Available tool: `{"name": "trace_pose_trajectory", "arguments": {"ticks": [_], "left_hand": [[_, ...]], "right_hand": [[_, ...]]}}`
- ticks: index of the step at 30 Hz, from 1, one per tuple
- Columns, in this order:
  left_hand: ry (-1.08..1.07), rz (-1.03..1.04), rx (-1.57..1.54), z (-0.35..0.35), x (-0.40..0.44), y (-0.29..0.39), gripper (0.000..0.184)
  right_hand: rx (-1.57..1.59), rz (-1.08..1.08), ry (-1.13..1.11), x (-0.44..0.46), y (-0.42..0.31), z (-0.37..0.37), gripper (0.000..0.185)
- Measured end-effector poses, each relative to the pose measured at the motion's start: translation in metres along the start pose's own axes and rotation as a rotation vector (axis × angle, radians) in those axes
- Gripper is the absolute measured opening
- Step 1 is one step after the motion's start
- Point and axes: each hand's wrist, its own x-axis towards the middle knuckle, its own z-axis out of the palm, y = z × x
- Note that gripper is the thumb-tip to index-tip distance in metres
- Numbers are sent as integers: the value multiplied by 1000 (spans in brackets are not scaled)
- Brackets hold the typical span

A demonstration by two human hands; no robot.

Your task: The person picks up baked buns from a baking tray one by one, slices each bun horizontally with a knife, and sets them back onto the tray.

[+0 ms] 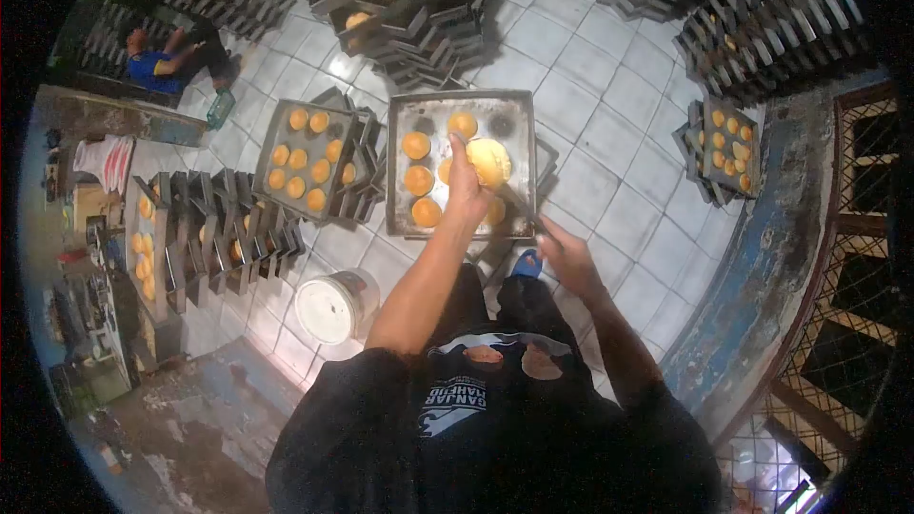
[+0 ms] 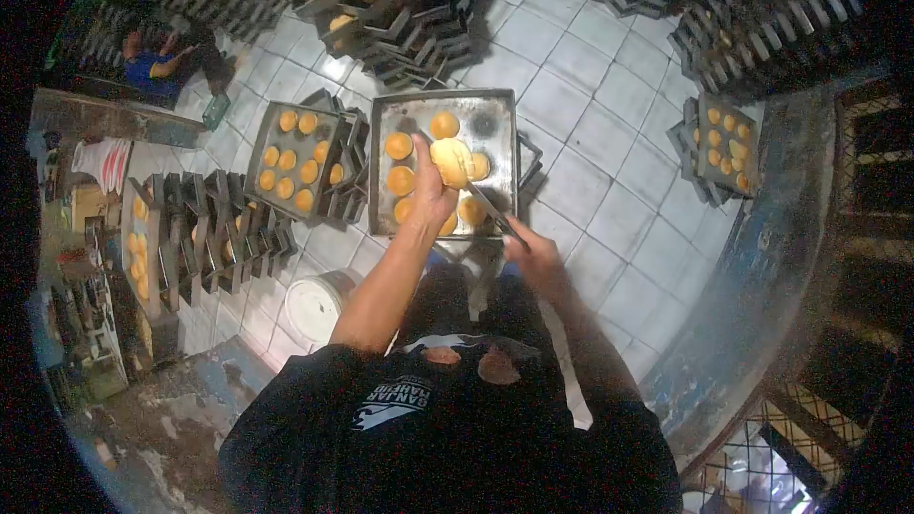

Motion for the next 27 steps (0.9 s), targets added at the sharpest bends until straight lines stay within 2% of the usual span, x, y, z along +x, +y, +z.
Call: {"name": "trace_pose_trajectory", "arguments": {"ticks": [1, 3, 7, 10, 12, 14, 15, 17, 18, 19, 21, 22, 24, 25, 26, 27], "left_hand": [[36, -34, -35, -2, 1, -10, 60], [27, -99, -45, -12, 8, -19, 64], [155, -119, 76, -29, 45, -24, 70], [130, -70, 193, -56, 94, -28, 67], [134, -112, 187, -67, 126, -31, 66], [118, -129, 164, -81, 161, -42, 67], [129, -142, 156, -83, 176, -44, 67], [159, -165, 239, -81, 206, -45, 65], [226, -57, 570, -125, 254, -64, 58], [233, -70, 565, -136, 270, -59, 58], [224, 598, 1247, -150, 293, -47, 50], [226, 584, 1243, -158, 307, -40, 50], [253, 876, 1569, -179, 334, -30, 51], [253, 864, 1569, -190, 345, -31, 51], [226, 775, 1683, -199, 353, -30, 53], [197, 687, 1793, -204, 356, -29, 55]], "right_hand": [[28, -31, 1, 15, -3, 10, 49], [-3, 79, -13, 45, -1, 22, 50], [42, 100, -43, 74, 29, 38, 52], [-5, 13, -8, 57, 93, 30, 48], [-70, 254, 13, 34, 99, 22, 46], [-60, 351, 87, -4, 103, 14, 42], [-33, 273, 225, -21, 123, 24, 39], [-14, 211, 360, -57, 148, 31, 38], [69, 452, 310, -72, 152, 27, 38], [154, 692, 258, -82, 156, 26, 39], [33, 737, 367, -89, 167, 45, 36], [146, 806, 444, -86, 161, 57, 36], [200, 729, 405, -111, 200, 69, 41], [384, 860, 424, -105, 184, 77, 42], [122, 682, 384, -108, 195, 89, 43], [122, 686, 385, -106, 193, 94, 43]]}}
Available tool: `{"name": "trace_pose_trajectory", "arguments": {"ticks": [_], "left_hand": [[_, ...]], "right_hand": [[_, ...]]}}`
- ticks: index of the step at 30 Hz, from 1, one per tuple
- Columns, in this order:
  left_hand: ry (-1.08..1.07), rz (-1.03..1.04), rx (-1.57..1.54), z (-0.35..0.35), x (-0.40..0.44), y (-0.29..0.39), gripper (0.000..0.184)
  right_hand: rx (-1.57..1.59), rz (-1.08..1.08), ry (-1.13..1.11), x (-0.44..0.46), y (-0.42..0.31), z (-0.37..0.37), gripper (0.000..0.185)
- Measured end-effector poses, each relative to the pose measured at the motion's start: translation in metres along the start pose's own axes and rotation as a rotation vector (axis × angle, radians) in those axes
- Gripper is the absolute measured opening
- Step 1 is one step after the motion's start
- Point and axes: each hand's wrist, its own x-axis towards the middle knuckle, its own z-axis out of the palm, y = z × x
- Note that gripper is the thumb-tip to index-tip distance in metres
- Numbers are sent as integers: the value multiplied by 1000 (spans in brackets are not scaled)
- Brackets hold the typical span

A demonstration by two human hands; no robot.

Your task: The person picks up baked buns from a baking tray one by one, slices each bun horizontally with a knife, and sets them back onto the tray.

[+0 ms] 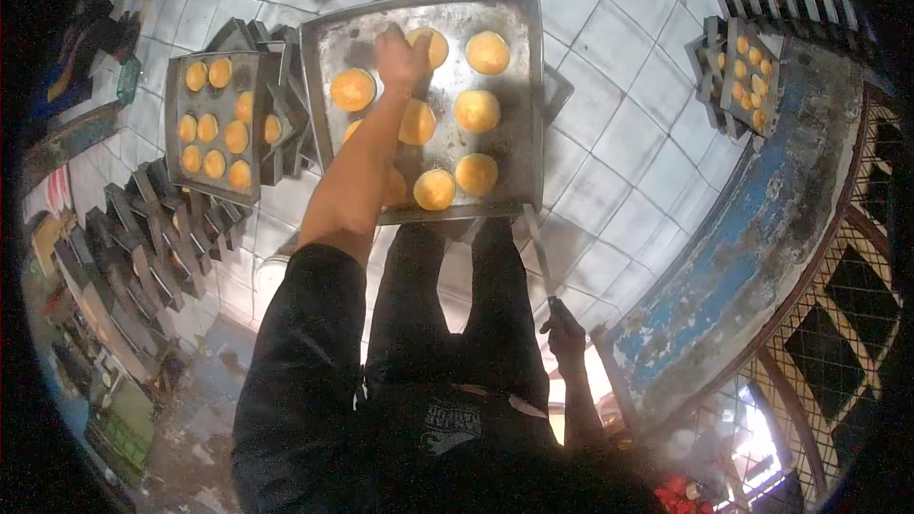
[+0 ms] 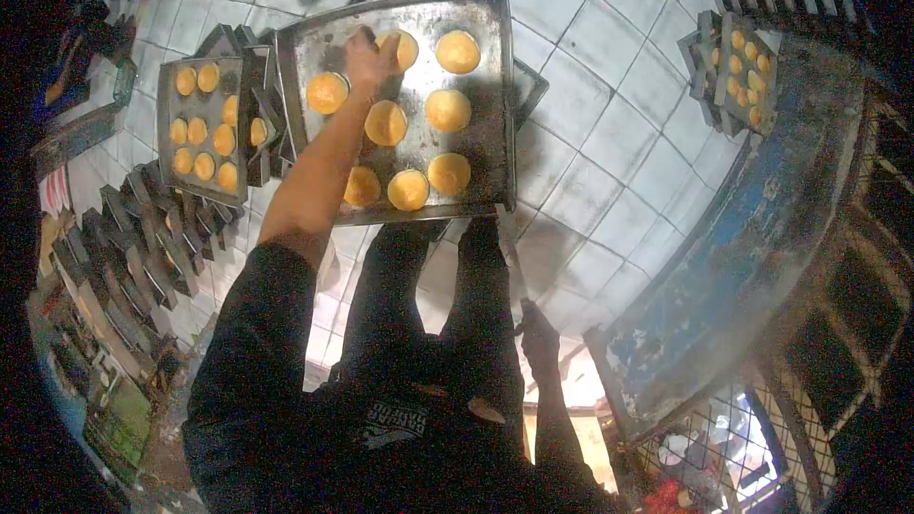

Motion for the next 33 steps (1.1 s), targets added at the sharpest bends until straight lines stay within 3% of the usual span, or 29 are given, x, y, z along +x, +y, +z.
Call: {"name": "trace_pose_trajectory", "arguments": {"ticks": [1, 2, 5, 6, 8, 9, 11, 12, 14, 15, 17, 18, 20, 24, 26, 28, 29, 33], "left_hand": [[-195, -128, -49, -14, 3, 12, 62], [-190, -124, -54, -21, -3, 19, 62], [-275, -36, 86, -24, -28, 34, 71], [-164, 47, 19, -10, -44, 26, 73], [-231, -39, -252, -14, -65, 28, 75], [-210, -30, -266, -15, -72, 29, 75], [-452, -386, -1077, -36, -86, 32, 57], [-476, -476, -1341, -70, -96, 53, 45], [-360, -712, -1605, -126, -111, 85, 36], [-352, -711, -1798, -144, -118, 91, 34], [-298, -789, -2089, -184, -129, 107, 34], [-353, -716, -2129, -198, -132, 109, 46], [-212, -777, -2122, -237, -138, 134, 49], [-129, -635, -2196, -267, -131, 143, 46], [50, -727, -2223, -313, -135, 184, 45], [63, -643, -2244, -320, -137, 188, 45], [41, -608, -2270, -324, -138, 190, 46], [63, -556, -2312, -341, -151, 214, 47]], "right_hand": [[53, 79, -4, 0, -3, 5, 43], [108, 150, -7, 2, -7, 9, 44], [-8, 2, -2, 6, -25, 14, 42], [-44, -85, -17, 8, -33, 15, 44], [1, 48, -48, 11, -63, 13, 45], [60, -8, -56, 12, -68, 13, 45], [108, -220, -45, 8, -97, 16, 44], [-81, -170, -3, 6, -130, 17, 46], [-27, -410, -88, 2, -166, 17, 47], [-5, -504, -122, -3, -186, 18, 48], [55, -442, -172, -34, -235, 22, 49], [74, -435, -197, -46, -250, 24, 49], [-60, -657, -153, -62, -261, 27, 49], [-146, -959, -150, -86, -274, 30, 48], [-147, -960, -195, -105, -279, 24, 46], [-206, -939, -201, -127, -289, 15, 46], [-252, -822, -239, -140, -296, 7, 45], [-267, -1078, -150, -126, -273, -1, 44]]}}
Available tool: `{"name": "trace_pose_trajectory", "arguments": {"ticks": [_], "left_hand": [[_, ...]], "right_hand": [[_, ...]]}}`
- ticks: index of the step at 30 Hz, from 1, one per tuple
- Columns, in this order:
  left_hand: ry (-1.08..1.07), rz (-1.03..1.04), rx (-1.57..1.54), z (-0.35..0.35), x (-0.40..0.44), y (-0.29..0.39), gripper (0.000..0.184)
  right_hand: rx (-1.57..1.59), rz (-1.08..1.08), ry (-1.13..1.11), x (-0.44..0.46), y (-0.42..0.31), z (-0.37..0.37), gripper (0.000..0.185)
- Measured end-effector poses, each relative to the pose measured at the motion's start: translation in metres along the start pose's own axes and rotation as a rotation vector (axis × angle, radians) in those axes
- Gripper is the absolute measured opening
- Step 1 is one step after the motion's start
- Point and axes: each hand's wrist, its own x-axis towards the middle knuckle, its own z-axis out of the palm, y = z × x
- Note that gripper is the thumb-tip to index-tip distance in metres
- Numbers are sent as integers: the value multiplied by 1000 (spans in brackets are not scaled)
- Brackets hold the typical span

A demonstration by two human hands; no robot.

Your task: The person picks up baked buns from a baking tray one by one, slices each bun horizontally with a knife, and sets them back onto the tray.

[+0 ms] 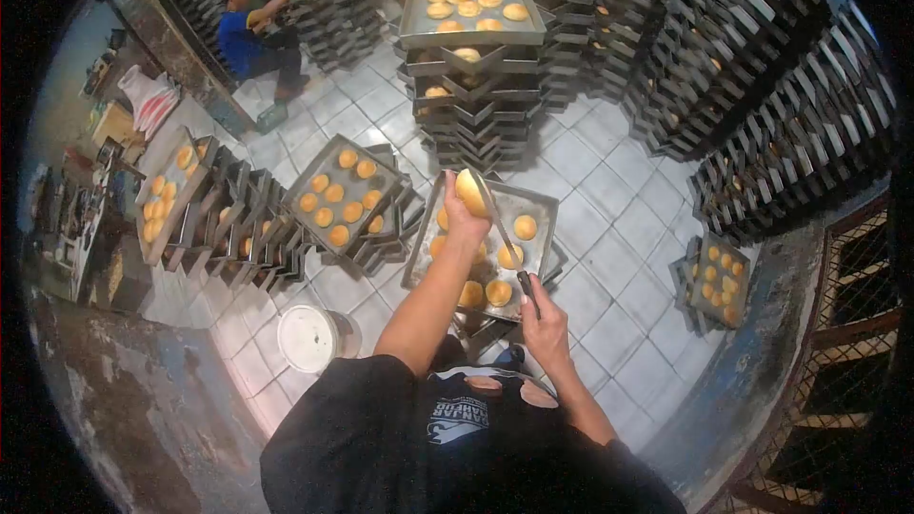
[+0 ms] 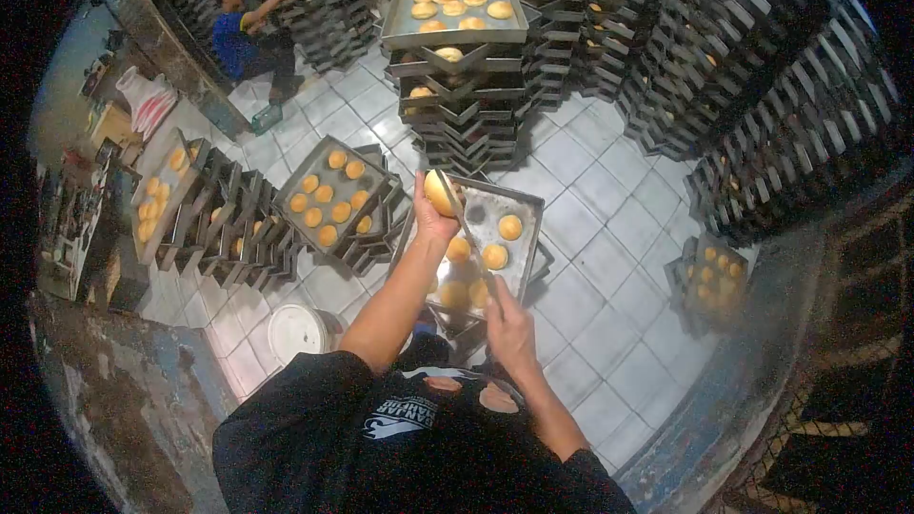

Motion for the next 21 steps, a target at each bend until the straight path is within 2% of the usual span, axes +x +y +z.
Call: {"name": "trace_pose_trajectory", "arguments": {"ticks": [5, 9, 14, 17, 18, 20, 21], "left_hand": [[-29, 31, 36, 13, -28, -19, 41], [-119, -55, 81, 8, -45, -39, 39], [-259, -7, -43, 16, -43, -14, 37], [-320, -22, 55, 19, -57, -17, 36], [-328, -48, 82, 20, -67, -25, 36], [-365, -103, 91, 17, -80, -44, 36], [-404, -135, 79, 17, -83, -50, 36]], "right_hand": [[-105, -185, 109, -4, -3, -7, 47], [-160, -255, 152, 13, -13, -13, 46], [-178, -340, 145, -18, -17, -27, 43], [-160, -428, 215, -26, -4, -24, 45], [-151, -410, 235, -24, -10, -25, 45], [-162, -299, 119, -7, -30, -31, 42], [-145, -273, 147, -2, -33, -31, 42]]}}
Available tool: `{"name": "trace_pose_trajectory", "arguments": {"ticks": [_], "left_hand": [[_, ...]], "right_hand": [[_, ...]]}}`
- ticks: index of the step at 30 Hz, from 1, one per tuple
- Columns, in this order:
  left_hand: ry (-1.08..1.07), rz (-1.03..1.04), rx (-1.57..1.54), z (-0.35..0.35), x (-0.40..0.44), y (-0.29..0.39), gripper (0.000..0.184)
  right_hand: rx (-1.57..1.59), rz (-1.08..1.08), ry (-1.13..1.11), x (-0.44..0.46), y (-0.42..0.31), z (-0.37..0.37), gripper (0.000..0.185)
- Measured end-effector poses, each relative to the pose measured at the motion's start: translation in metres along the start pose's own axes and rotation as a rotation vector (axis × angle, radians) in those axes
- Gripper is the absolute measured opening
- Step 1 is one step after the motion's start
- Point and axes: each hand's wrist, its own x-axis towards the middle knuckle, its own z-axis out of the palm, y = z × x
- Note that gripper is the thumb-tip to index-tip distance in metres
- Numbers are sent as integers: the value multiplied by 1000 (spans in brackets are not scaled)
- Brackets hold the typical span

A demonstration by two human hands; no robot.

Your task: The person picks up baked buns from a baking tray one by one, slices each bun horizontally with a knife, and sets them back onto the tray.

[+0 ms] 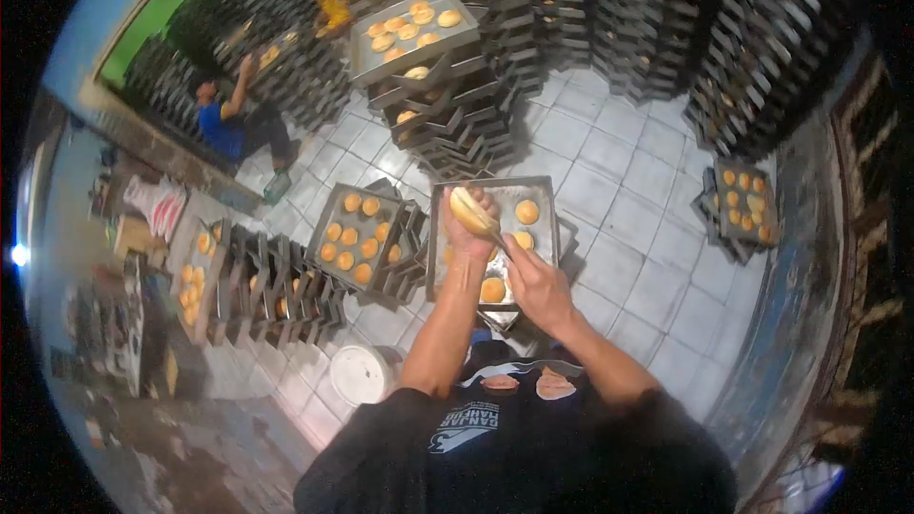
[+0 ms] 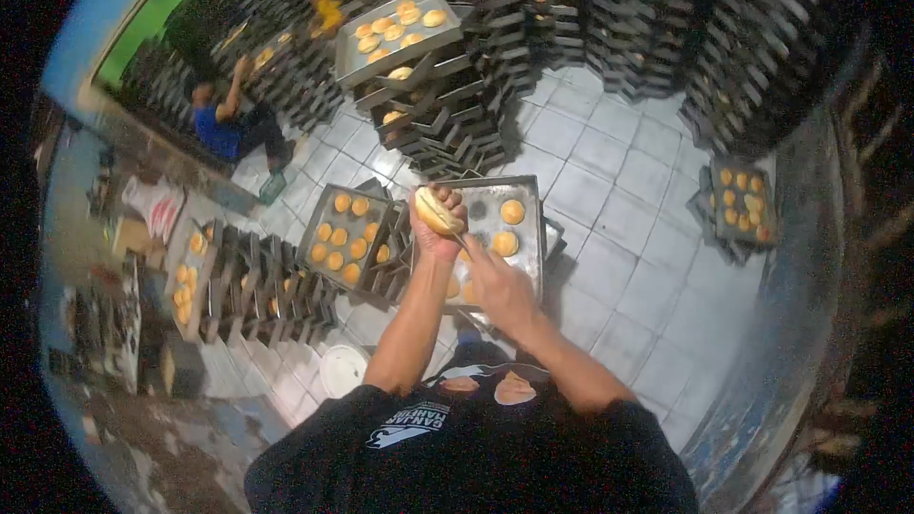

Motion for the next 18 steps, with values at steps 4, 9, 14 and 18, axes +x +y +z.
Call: {"name": "trace_pose_trajectory", "arguments": {"ticks": [4, 9, 14, 18], "left_hand": [[-11, 111, -42, -12, 13, 17, 33], [-50, 48, -12, -9, -1, 17, 31], [4, 45, 98, 5, -6, -10, 32], [6, 86, -46, -4, 14, 17, 27]], "right_hand": [[-131, -70, 6, -13, 1, -5, 47], [-128, -107, 34, -40, 8, -10, 48], [-178, -53, 6, -7, 7, -7, 48], [-203, -78, 4, -36, 4, -28, 47]]}}
